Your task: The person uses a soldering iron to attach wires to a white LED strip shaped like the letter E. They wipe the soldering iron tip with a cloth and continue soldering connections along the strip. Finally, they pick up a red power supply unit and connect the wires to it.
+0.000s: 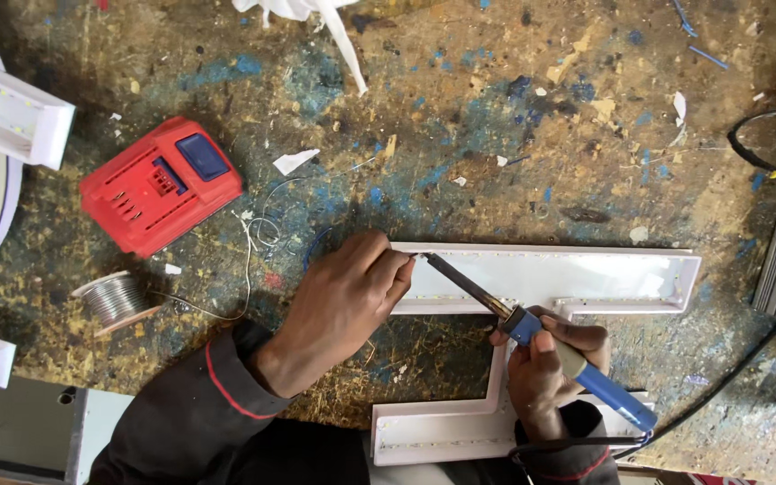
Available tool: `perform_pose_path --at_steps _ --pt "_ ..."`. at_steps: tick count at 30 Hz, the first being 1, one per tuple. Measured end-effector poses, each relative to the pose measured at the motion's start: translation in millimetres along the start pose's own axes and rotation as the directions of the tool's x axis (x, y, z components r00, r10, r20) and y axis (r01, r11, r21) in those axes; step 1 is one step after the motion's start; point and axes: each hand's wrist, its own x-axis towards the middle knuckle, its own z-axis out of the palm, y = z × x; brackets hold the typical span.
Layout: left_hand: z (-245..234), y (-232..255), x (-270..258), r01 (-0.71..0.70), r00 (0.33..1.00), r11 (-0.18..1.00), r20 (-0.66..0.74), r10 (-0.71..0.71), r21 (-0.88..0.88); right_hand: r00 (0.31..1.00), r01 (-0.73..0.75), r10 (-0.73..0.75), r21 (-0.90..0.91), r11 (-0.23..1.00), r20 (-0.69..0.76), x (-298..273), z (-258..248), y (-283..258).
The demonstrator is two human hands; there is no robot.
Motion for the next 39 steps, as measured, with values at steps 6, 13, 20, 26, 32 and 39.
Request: perform_pose_path --at_steps 6,13,20,26,32,39 --pt "9 -5 -7 0.002 0.999 0.998 0.032 0.000 -0.065 0.994 -0.095 0.098 0.062 0.993 -0.042 -8 -5 8" --pt "2 -4 -2 -0.006 0.999 0.999 0.042 0.007 -0.033 0.997 -0.045 0.056 0.164 0.986 -0.062 -11 -15 24" --pt "7 -4 -2 0.008 1.000 0.999 0.007 -0.008 -0.039 0.999 -0.038 0.038 0.012 0.999 -0.009 -9 -16 20" --pt "11 -4 -3 0.019 1.000 0.999 -0.001 -0.019 -0.045 0.999 -0.011 0.008 0.105 0.994 0.032 -9 -14 18" --pt "12 -4 2 -0.009 0.996 1.000 -0.087 0.010 0.014 0.999 -0.013 0.009 0.090 0.996 0.042 -7 -9 12" --pt "9 -6 1 -0.037 0.996 0.999 -0.081 0.036 -0.011 0.993 -0.121 0.120 0.124 0.985 0.015 1 1 -1"
